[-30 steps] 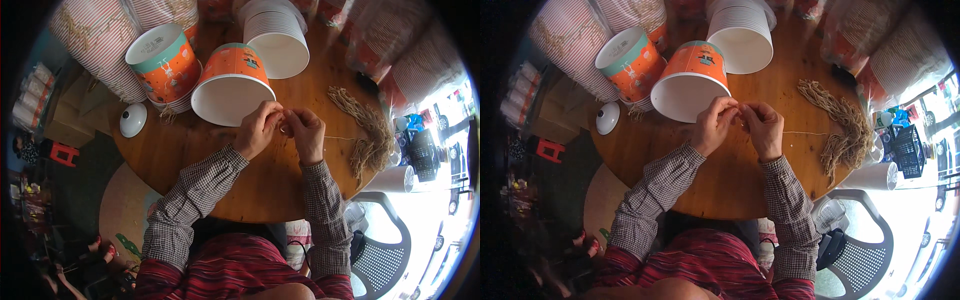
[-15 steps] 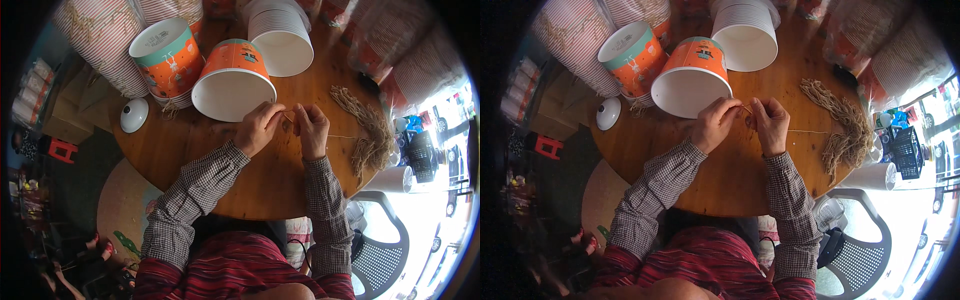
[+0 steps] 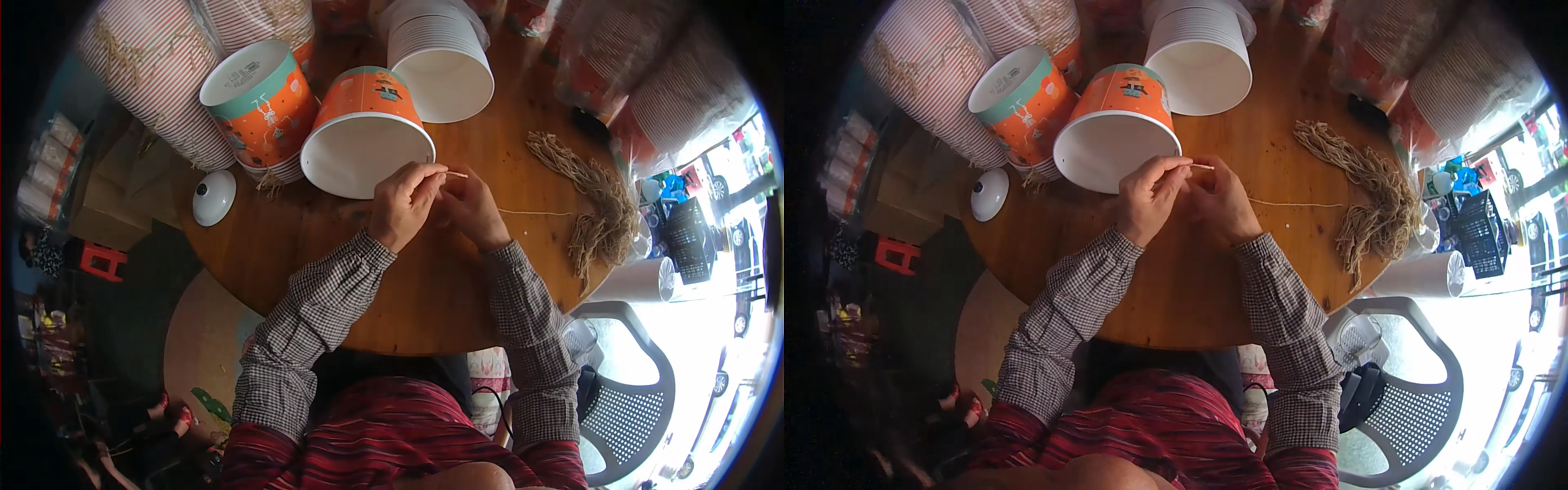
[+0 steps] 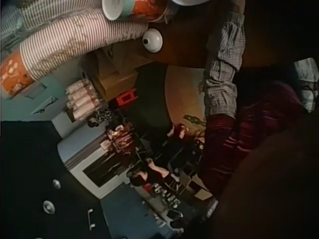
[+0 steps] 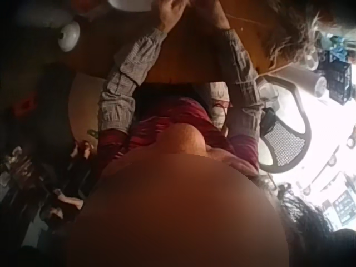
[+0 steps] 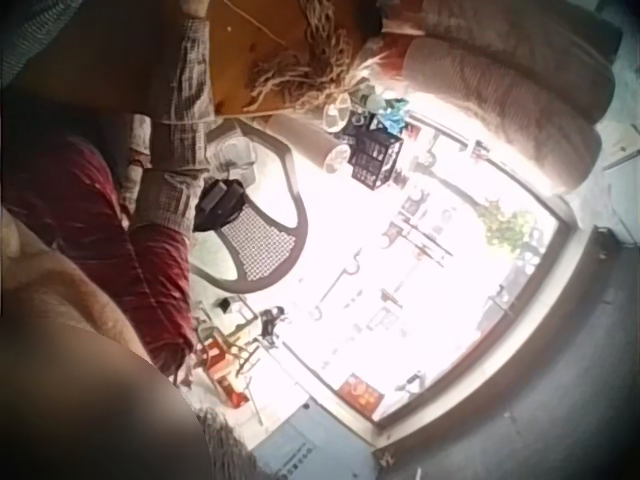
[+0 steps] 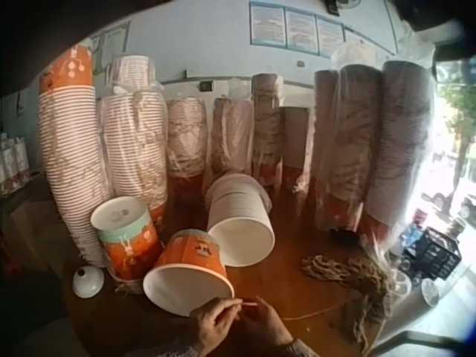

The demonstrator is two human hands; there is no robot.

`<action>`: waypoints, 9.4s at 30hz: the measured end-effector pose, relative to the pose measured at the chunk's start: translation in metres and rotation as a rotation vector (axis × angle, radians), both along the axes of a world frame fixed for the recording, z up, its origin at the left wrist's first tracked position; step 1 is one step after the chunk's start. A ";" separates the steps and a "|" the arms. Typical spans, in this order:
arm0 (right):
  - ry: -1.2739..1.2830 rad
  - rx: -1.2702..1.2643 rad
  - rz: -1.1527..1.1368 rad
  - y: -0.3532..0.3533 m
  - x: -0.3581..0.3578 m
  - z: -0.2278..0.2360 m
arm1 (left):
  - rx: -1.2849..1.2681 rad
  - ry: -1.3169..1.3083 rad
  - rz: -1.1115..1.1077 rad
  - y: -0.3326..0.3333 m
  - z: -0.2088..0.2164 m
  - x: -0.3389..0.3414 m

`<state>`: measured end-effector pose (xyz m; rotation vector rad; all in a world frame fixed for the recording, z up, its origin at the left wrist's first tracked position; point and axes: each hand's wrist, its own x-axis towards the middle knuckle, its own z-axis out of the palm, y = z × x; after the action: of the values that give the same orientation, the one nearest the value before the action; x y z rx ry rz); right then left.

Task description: Manually threading and knotting string handles onto paper buckets.

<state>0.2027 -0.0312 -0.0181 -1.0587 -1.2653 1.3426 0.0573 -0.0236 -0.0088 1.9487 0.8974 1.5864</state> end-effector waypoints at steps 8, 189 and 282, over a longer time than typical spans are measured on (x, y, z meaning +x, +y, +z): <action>-0.332 0.118 -0.166 -0.030 0.013 0.025 | 0.096 0.030 0.105 0.003 0.002 -0.004; -0.392 0.355 -0.316 -0.035 -0.003 0.023 | -0.331 -0.144 -0.188 -0.010 0.014 -0.005; -0.019 0.205 -0.267 -0.027 0.000 0.025 | -0.807 -0.330 -0.509 -0.002 0.014 -0.014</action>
<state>0.2026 -0.0580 0.0073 -1.0555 -1.1991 0.9823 0.0433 -0.0254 0.0050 1.1688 0.6746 0.9788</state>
